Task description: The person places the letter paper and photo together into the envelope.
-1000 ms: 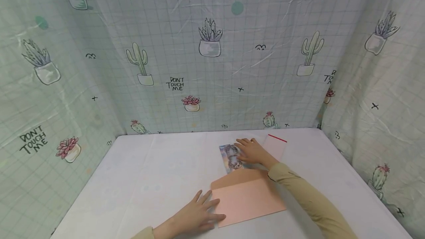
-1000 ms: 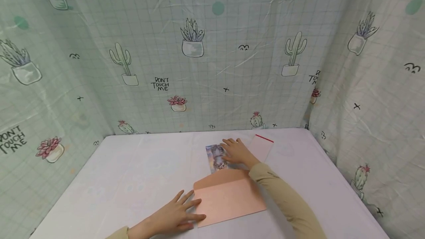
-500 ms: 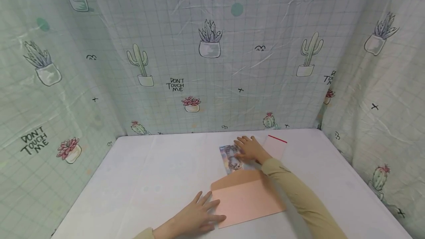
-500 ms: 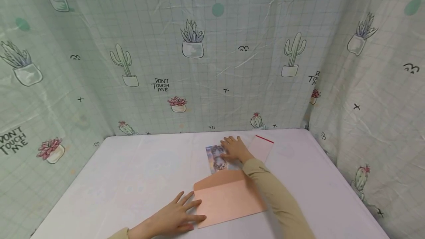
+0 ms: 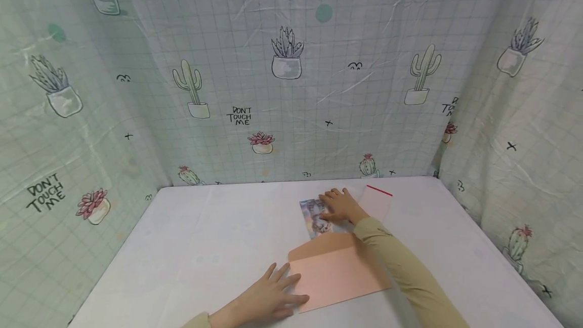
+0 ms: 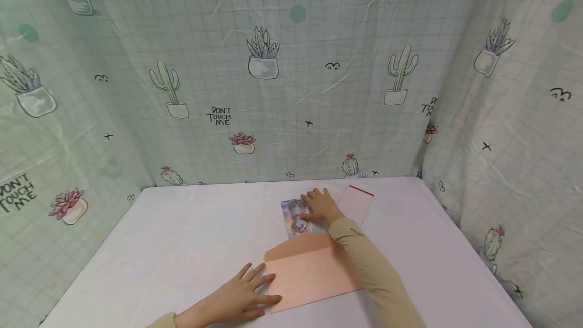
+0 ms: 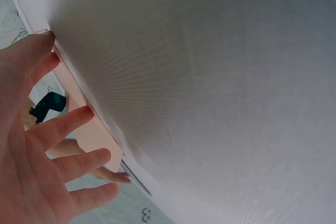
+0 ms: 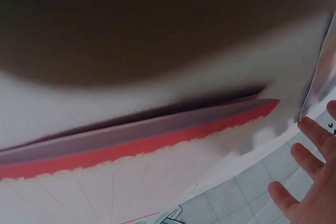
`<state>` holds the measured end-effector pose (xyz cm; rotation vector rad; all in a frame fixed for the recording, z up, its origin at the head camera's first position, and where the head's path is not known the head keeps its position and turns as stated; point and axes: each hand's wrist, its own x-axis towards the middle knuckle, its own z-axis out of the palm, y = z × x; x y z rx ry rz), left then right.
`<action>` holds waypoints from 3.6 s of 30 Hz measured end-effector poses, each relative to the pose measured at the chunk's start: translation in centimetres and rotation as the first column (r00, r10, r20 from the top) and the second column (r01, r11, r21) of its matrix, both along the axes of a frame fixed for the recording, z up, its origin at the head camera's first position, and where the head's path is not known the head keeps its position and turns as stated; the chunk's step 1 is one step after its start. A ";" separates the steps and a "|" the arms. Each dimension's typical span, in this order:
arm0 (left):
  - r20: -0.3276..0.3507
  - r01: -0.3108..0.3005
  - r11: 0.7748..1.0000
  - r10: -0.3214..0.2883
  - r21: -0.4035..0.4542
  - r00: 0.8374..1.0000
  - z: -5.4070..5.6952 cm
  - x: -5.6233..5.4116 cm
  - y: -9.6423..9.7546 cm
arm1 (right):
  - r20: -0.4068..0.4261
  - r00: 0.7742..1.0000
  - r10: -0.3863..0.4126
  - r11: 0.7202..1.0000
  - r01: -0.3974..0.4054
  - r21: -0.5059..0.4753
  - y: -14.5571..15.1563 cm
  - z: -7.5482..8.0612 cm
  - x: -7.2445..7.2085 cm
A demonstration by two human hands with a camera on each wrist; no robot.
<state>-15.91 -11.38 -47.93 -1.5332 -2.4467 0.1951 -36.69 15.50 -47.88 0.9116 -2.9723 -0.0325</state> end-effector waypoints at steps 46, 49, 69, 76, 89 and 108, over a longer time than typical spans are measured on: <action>0.012 -0.003 1.000 0.003 0.013 1.000 -0.2 0.0 0.0 | -0.361 0.928 0.093 0.993 -0.111 -0.032 0.3 0.9 -0.6; -0.006 0.005 1.000 -0.005 0.019 1.000 -0.3 0.0 0.0 | -0.366 0.926 0.091 0.985 -0.139 -0.106 0.4 1.7 -0.4; 0.016 0.001 1.000 -0.001 0.020 1.000 -0.1 0.0 -0.1 | -0.204 0.977 0.066 0.943 -0.128 -0.306 2.5 6.4 0.5; 0.053 -0.011 1.000 0.010 0.025 0.999 0.0 0.0 -0.2 | 0.176 0.984 0.033 0.872 0.058 -0.486 4.4 8.3 0.6; 0.057 -0.020 1.000 0.020 0.000 0.998 0.0 0.2 0.2 | 0.445 0.894 0.049 0.781 0.243 -0.575 8.1 8.7 1.0; 0.080 -0.029 1.000 0.028 0.013 0.996 -0.2 0.3 0.3 | 0.533 0.843 0.081 0.636 0.368 -0.678 11.3 8.0 4.4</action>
